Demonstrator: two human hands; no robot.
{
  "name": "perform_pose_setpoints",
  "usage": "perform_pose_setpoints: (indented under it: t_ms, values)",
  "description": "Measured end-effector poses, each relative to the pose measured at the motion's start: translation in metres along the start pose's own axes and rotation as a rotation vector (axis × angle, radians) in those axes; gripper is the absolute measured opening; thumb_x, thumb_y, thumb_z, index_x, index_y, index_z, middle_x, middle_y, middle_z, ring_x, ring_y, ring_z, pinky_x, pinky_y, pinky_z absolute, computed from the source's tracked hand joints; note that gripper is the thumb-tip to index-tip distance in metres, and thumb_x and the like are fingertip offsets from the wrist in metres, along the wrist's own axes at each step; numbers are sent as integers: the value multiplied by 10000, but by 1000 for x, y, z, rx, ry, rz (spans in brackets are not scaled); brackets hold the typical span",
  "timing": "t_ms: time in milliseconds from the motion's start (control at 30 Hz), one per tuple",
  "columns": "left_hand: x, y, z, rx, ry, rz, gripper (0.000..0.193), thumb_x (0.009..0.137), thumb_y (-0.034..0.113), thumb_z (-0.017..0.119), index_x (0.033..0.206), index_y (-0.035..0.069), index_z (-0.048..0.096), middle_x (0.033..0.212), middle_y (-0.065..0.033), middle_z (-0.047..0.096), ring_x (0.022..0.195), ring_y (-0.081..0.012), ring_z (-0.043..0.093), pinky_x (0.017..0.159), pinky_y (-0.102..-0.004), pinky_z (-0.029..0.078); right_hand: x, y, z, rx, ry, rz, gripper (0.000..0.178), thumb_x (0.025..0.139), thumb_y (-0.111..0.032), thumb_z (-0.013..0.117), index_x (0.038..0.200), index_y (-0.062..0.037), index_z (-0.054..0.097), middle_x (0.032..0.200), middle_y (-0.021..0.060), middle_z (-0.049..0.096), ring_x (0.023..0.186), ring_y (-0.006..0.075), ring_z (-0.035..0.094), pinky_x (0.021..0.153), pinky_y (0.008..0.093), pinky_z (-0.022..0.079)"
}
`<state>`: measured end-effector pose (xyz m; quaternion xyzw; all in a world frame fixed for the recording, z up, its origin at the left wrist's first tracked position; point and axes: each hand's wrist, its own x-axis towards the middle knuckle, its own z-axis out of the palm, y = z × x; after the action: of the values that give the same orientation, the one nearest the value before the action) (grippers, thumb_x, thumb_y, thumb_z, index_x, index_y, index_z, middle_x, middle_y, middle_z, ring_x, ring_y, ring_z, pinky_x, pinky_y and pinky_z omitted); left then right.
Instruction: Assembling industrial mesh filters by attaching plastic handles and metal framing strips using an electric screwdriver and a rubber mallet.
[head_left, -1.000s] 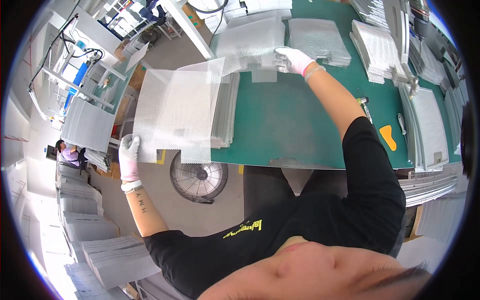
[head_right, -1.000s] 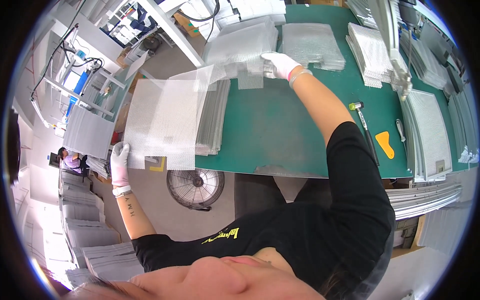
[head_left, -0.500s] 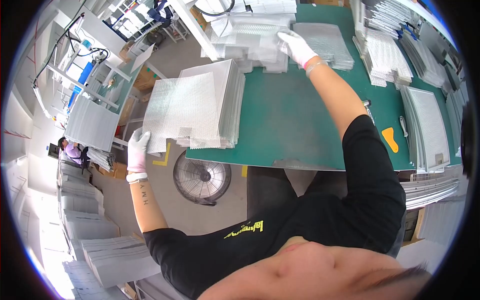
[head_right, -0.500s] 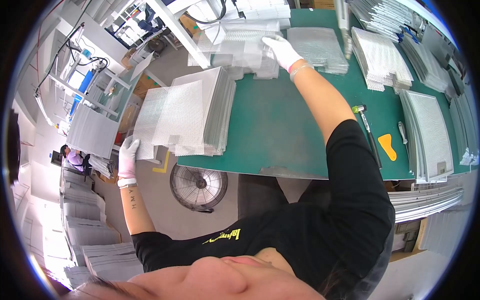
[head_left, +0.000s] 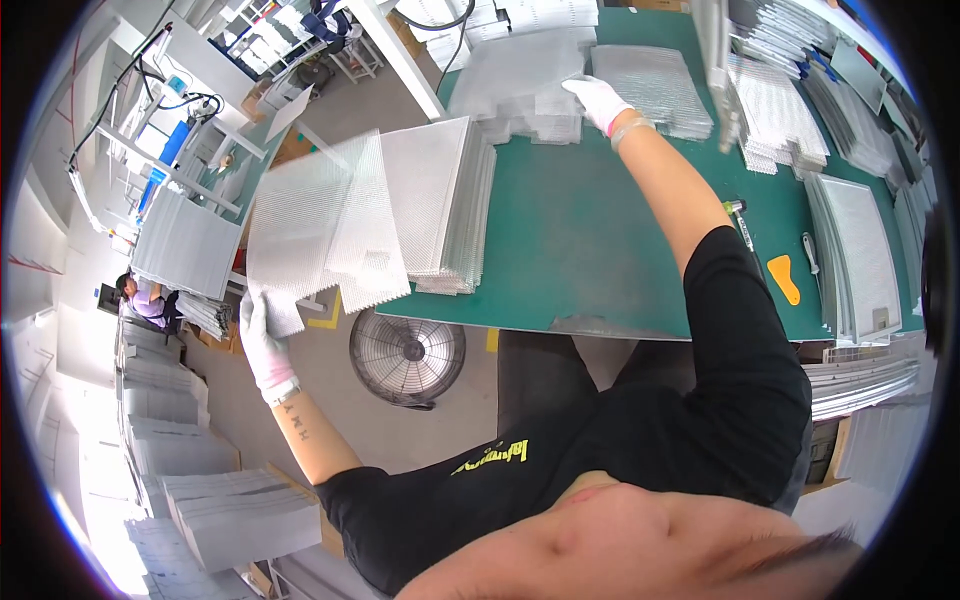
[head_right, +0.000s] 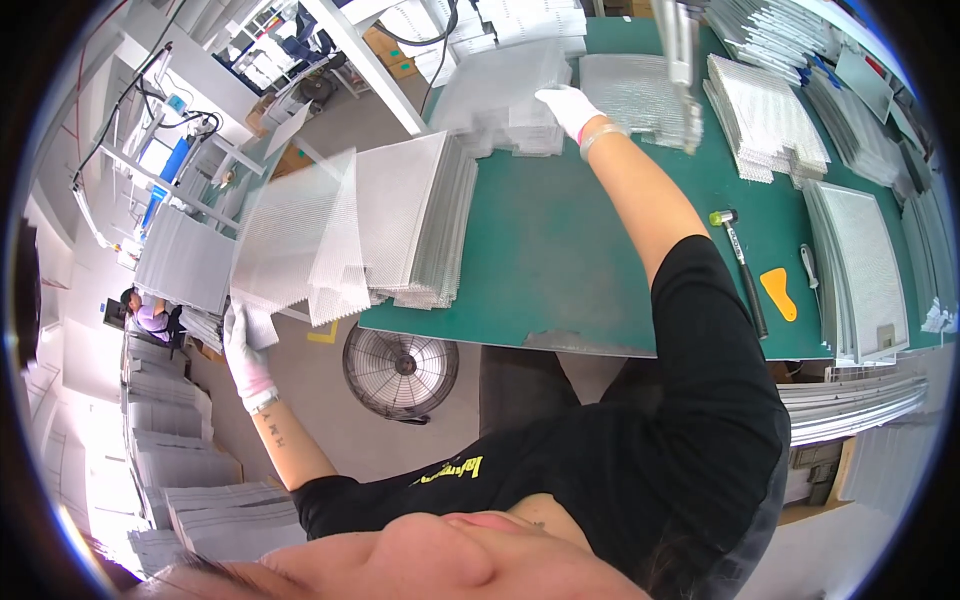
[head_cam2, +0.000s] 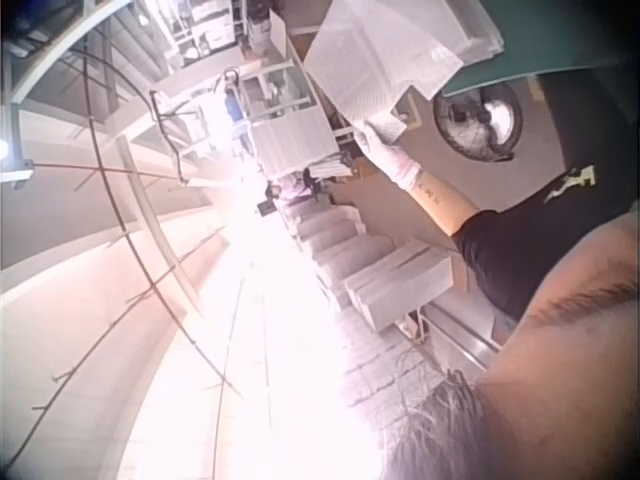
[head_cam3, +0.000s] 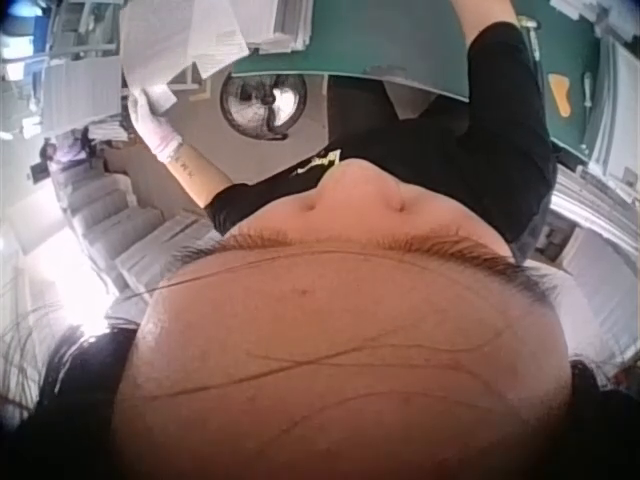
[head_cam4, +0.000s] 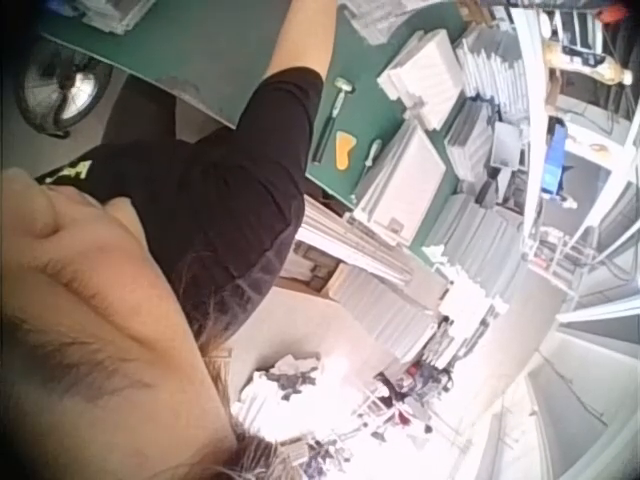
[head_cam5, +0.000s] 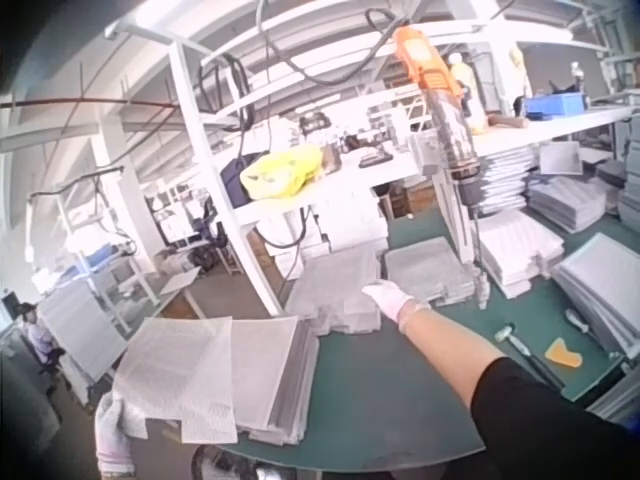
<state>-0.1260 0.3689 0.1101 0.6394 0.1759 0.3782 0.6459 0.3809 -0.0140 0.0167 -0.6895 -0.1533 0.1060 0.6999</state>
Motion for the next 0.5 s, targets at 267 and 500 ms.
perform_pose_setpoints:
  t_ms: [267, 500]
  values:
    - [-101, -13, 15, -91, -23, 124, 391, 967, 127, 584, 1319, -25, 508, 1254, -135, 602, 1136, -204, 577, 1011, -355, 439, 13, -40, 11, 249, -32, -195, 501, 888, -94, 635, 1378, -71, 534, 1116, 42, 648, 891, 131, 601, 783, 274, 505]
    - [-151, -81, 130, 270, -288, -220, 459, 930, 75, 626, 1327, -100, 476, 1259, -171, 595, 1158, -223, 569, 1008, -355, 445, 31, -63, -38, 806, -273, -364, 511, 886, 35, 624, 1367, -103, 521, 1119, 33, 653, 1033, 174, 631, 905, 334, 530]
